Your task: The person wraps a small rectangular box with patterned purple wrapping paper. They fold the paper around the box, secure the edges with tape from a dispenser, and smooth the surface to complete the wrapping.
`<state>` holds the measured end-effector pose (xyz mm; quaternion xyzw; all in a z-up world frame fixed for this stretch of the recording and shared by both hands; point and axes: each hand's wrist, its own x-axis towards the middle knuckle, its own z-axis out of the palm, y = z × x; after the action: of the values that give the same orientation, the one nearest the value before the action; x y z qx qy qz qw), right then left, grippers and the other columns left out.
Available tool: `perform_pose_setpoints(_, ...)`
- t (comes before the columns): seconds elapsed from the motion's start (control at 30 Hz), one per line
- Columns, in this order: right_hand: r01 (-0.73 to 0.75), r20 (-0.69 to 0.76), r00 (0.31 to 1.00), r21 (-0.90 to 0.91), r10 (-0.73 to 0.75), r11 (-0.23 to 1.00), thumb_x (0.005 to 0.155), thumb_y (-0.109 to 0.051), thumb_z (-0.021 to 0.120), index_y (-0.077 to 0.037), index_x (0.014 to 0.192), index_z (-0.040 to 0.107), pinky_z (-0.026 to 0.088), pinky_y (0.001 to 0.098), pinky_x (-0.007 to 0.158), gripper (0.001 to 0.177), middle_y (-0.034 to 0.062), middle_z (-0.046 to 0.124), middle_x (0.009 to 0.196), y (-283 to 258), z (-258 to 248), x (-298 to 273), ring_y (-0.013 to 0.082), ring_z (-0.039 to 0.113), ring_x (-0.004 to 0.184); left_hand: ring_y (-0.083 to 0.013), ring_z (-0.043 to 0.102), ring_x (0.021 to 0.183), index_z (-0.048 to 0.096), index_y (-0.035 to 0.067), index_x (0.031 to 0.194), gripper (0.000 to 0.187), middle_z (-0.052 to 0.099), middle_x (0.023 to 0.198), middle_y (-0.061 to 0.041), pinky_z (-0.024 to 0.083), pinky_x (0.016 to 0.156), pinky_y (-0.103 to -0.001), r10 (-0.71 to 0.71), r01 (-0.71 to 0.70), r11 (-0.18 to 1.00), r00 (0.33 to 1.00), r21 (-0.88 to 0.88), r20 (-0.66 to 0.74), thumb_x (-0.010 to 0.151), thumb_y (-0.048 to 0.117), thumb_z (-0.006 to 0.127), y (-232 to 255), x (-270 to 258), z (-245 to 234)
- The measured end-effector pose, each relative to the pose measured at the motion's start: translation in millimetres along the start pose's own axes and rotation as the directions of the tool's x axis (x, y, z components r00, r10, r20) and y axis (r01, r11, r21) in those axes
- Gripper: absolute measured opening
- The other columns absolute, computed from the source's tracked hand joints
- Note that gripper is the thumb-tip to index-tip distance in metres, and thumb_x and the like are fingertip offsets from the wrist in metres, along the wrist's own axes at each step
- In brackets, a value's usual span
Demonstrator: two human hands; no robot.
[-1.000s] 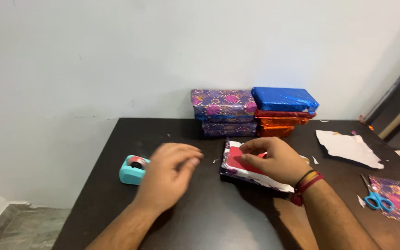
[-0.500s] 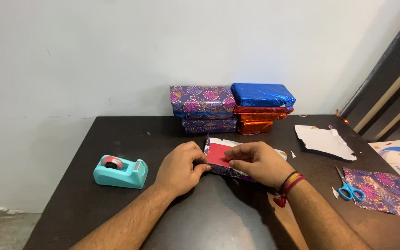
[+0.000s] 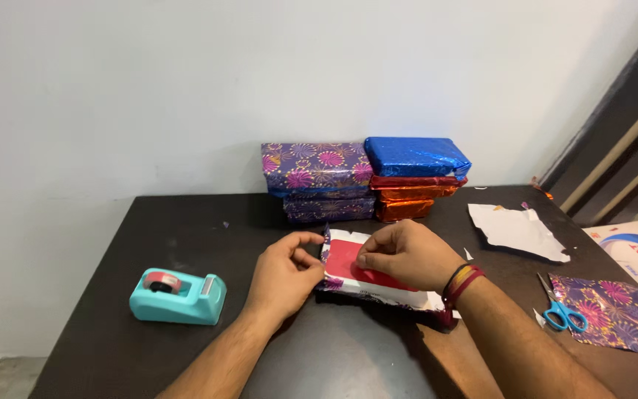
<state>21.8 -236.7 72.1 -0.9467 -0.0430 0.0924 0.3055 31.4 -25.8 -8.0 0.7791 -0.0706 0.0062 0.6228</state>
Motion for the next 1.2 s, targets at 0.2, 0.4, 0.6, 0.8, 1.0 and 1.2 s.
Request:
perform_pose_setpoints(0.2, 0.089, 0.034, 0.995, 0.059, -0.092, 0.994, 0.085, -0.029, 0.074, -0.011, 0.092, 0.084, 0.059, 0.0298, 0.075, 0.022, 0.0026, 0.083, 0.080, 3.9, -3.2, 6.8, 0.0102, 0.075, 0.076, -0.0100, 0.069, 0.089, 0.077, 0.005, 0.103, 0.029, 0.071, 0.095, -0.001, 0.056, 0.084, -0.025, 0.134, -0.141, 0.990, 0.941, 0.001, 0.310, 0.074, 0.007, 0.081, -6.8, 3.8, -27.6)
perform_pose_setpoints(0.4, 0.045, -0.003, 0.999, -0.007, -0.045, 0.999, 0.084, -0.031, 0.074, -0.011, 0.089, 0.083, 0.059, 0.0309, 0.074, 0.023, 0.0031, 0.082, 0.079, -5.3, 1.4, -0.1, 0.0127, 0.075, 0.073, -0.0146, 0.072, 0.083, 0.079, 0.005, 0.086, 0.017, 0.069, 0.096, -0.003, 0.060, 0.075, -0.030, 0.233, -0.270, 0.955, 0.937, 0.119, 0.260, 0.072, 0.012, 0.085, -2.5, -6.4, -23.5)
perform_pose_setpoints(0.6, -0.016, 0.006, 1.000, -0.093, 0.017, 0.996, 0.087, -0.038, 0.075, -0.014, 0.090, 0.083, 0.059, 0.0304, 0.075, 0.025, 0.0019, 0.082, 0.081, -14.7, -1.3, -7.8, 0.0123, 0.076, 0.076, -0.0122, 0.072, 0.076, 0.082, 0.007, 0.081, 0.013, 0.074, 0.089, -0.001, 0.058, 0.068, -0.027, 0.024, -0.054, 0.968, 0.992, 0.245, 0.122, 0.075, 0.018, 0.084, 19.1, -8.4, -15.5)
perform_pose_setpoints(0.8, 0.007, 0.035, 0.999, -0.139, -0.002, 0.990, 0.086, -0.033, 0.071, -0.013, 0.090, 0.082, 0.060, 0.0313, 0.074, 0.024, 0.0023, 0.082, 0.082, -18.6, -1.8, -0.7, 0.0127, 0.077, 0.074, -0.0156, 0.069, 0.064, 0.078, -0.001, 0.084, 0.015, 0.076, 0.075, -0.009, 0.055, 0.060, -0.031, -0.225, 0.228, 0.970, 0.973, 0.078, -0.049, 0.072, 0.005, 0.083, 30.6, -8.3, -0.5)
perform_pose_setpoints(1.0, 0.036, 0.093, 0.996, -0.246, -0.013, 0.969, 0.085, -0.034, 0.071, -0.014, 0.092, 0.082, 0.059, 0.0322, 0.074, 0.023, 0.0038, 0.081, 0.081, -22.9, -9.0, 10.1, 0.0150, 0.075, 0.073, -0.0116, 0.070, 0.065, 0.075, 0.002, 0.103, 0.039, 0.077, 0.076, -0.009, 0.057, 0.063, -0.026, -0.262, 0.270, 0.949, 0.963, -0.162, 0.070, 0.066, -0.007, 0.081, 22.0, 7.5, -6.6)
perform_pose_setpoints(1.2, 0.012, 0.191, 0.981, -0.186, 0.024, 0.982, 0.085, -0.039, 0.080, -0.006, 0.085, 0.079, 0.058, 0.0337, 0.069, 0.033, 0.0069, 0.078, 0.076, -32.3, -13.2, 30.6, 0.0155, 0.072, 0.070, -0.0107, 0.069, 0.065, 0.079, -0.004, 0.104, 0.032, 0.078, 0.078, -0.008, 0.057, 0.062, -0.025, -0.299, 0.324, 0.921, 0.944, -0.217, 0.139, 0.072, -0.007, 0.076, 12.3, 12.1, -9.0)
